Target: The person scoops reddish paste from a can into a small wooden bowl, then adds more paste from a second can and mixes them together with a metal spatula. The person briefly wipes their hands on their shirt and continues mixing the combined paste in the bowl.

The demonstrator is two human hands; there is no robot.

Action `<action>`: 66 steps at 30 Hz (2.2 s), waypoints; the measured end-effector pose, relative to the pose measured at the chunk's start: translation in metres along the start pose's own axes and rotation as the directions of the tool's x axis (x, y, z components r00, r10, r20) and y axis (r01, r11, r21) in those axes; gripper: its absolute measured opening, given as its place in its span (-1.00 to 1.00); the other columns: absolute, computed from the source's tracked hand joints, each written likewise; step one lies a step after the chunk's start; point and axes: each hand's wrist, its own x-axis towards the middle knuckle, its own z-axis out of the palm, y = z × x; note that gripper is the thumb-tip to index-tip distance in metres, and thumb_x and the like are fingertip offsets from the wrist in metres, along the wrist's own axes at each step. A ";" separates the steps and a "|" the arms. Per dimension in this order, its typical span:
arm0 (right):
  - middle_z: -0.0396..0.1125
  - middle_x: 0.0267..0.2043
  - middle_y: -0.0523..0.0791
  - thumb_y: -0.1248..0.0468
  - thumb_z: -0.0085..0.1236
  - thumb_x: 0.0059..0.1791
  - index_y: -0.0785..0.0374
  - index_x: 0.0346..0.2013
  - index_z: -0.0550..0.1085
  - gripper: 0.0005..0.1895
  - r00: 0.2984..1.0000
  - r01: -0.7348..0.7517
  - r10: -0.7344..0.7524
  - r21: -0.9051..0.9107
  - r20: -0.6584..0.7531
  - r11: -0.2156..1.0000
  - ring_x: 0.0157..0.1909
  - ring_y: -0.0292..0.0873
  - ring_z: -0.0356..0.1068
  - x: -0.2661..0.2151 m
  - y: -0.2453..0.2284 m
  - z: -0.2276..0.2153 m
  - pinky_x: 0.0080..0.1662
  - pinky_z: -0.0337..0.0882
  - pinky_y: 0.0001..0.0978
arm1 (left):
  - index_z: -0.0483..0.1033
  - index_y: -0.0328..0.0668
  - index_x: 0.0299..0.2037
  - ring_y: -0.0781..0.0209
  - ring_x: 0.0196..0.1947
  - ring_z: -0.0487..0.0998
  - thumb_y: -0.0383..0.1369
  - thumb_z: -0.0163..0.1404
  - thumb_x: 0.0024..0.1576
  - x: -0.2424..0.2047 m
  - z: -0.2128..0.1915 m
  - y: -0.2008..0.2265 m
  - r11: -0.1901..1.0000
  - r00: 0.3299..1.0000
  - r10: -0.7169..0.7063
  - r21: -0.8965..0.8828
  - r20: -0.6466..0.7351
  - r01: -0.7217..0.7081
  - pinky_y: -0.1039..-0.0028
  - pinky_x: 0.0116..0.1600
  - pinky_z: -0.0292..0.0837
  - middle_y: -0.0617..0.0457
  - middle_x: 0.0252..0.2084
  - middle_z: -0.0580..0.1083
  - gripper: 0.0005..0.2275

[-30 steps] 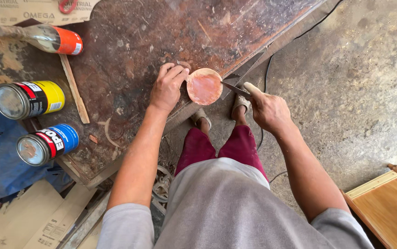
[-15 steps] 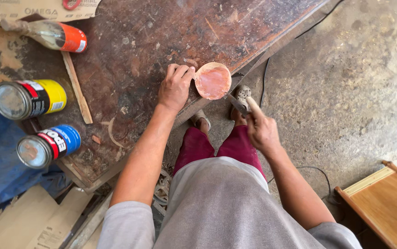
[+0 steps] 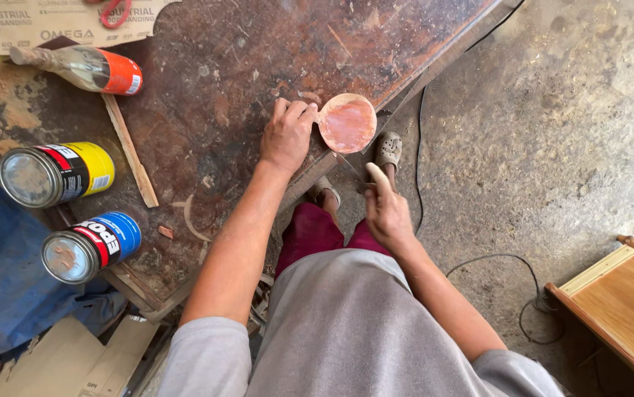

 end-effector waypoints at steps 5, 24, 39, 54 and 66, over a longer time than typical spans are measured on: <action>0.49 -0.08 0.16 0.44 -0.04 0.08 0.14 0.39 0.23 -0.44 0.994 0.034 -0.030 0.041 -0.101 0.999 -0.08 0.23 0.55 -0.003 0.008 -0.008 -0.09 0.56 0.00 | 0.60 -0.23 0.05 -0.01 -0.05 0.46 -0.47 -0.04 0.22 -0.004 0.005 -0.003 0.999 0.999 -0.017 -0.041 0.033 0.018 0.30 -0.06 0.56 0.03 -0.10 0.52 -0.76; 0.55 -0.11 -0.12 0.48 0.06 -0.10 -0.10 0.22 0.44 -0.37 0.985 0.155 -0.173 -0.408 -0.007 0.900 -0.19 0.01 0.43 0.031 -0.002 -0.044 -0.15 0.45 -0.16 | 0.61 -0.29 0.02 -0.09 -0.05 0.46 -0.45 -0.04 0.21 -0.001 0.002 -0.009 0.999 0.999 0.031 -0.032 0.015 -0.031 0.25 -0.05 0.54 -0.03 -0.13 0.50 -0.76; 0.58 0.01 -0.09 0.44 0.16 -0.08 0.13 0.15 0.53 -0.51 0.924 -0.336 0.358 0.159 -0.137 0.928 -0.28 -0.08 0.48 0.016 0.036 -0.116 -0.20 0.51 -0.26 | 0.56 -0.10 0.14 -0.15 -0.09 0.45 -0.52 -0.03 0.14 -0.009 0.003 0.035 1.000 0.999 0.006 -0.005 -0.035 -0.006 0.11 0.00 0.47 -0.02 -0.08 0.50 -0.65; 0.46 -0.28 0.04 0.41 0.20 -0.05 0.04 0.26 0.46 -0.44 0.967 0.085 -0.085 -0.011 -0.239 0.996 -0.29 0.12 0.43 0.033 0.121 -0.024 -0.14 0.46 -0.09 | 0.54 -0.34 0.15 -0.13 -0.19 0.48 -0.52 0.02 0.20 0.011 0.014 0.051 0.991 0.979 -0.116 0.091 0.165 0.102 0.20 -0.13 0.53 -0.10 -0.13 0.48 -0.70; 0.50 0.02 0.00 0.40 0.06 0.05 0.19 0.31 0.37 -0.50 0.924 -0.363 0.336 0.701 0.184 0.614 -0.45 -0.38 0.38 0.043 0.103 -0.021 -0.38 0.44 -0.49 | 0.59 -0.33 0.08 -0.16 -0.22 0.49 -0.57 0.03 0.11 0.019 0.007 0.054 0.997 0.993 -0.052 0.056 0.108 0.046 0.16 -0.12 0.50 -0.10 -0.19 0.51 -0.69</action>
